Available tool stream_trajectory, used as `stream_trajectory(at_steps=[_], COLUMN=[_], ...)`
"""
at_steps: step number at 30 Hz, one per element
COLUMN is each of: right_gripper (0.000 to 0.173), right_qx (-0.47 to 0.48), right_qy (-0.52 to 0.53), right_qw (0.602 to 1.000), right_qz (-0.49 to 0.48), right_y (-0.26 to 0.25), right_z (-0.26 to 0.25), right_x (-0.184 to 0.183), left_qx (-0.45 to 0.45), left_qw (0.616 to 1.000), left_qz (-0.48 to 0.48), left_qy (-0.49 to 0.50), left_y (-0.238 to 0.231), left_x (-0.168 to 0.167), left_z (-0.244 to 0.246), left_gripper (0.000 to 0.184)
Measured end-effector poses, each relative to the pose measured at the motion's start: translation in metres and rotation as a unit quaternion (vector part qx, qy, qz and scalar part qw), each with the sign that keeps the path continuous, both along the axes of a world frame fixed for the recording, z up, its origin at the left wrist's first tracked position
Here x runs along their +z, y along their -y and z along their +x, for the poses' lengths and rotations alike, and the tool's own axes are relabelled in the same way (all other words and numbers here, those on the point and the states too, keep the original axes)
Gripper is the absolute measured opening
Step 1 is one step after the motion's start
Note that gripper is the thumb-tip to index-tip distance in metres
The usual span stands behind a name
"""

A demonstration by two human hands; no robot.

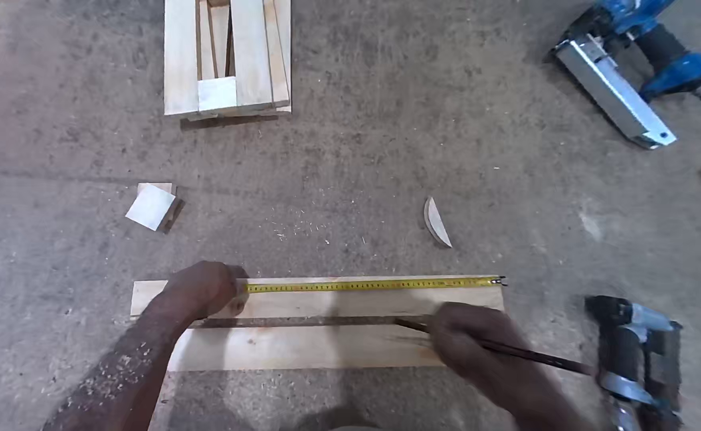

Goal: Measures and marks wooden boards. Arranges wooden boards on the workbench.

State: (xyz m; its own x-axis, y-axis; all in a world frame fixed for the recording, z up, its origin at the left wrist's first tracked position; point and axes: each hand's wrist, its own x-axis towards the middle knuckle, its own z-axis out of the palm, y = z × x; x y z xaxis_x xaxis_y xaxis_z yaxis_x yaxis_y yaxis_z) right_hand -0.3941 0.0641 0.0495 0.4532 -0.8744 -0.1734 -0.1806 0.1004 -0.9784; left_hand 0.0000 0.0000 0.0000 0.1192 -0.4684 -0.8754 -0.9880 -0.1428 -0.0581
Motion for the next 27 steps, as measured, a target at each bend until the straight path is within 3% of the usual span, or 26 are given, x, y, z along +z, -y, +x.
stream_trajectory(at_steps=[3,7,9,12,27], right_gripper=[0.042,0.028,0.012,0.001,0.008], right_qx=[-0.033,0.035,0.011,-0.022,0.016], right_qy=[-0.055,-0.092,-0.116,-0.122,-0.123], right_qw=[0.998,0.995,0.993,0.992,0.989], right_qz=[0.028,0.006,0.009,-0.014,-0.084], right_y=[0.014,0.036,0.043,0.045,0.044], right_z=[0.053,0.086,0.099,0.105,0.105], right_x=[-0.062,-0.109,-0.116,-0.131,-0.143], left_qx=[-0.005,-0.010,-0.008,-0.012,-0.013], left_qw=[1.000,1.000,1.000,1.000,0.999], left_qz=[0.011,0.015,0.022,0.024,0.041], left_qy=[-0.004,-0.004,-0.004,-0.006,-0.007], left_y=[0.004,0.006,0.007,0.008,0.016], left_x=[-0.002,-0.008,-0.007,-0.007,-0.005], left_z=[0.001,0.004,0.003,0.004,-0.001], left_gripper=[0.031,0.031,0.031,0.031,0.026])
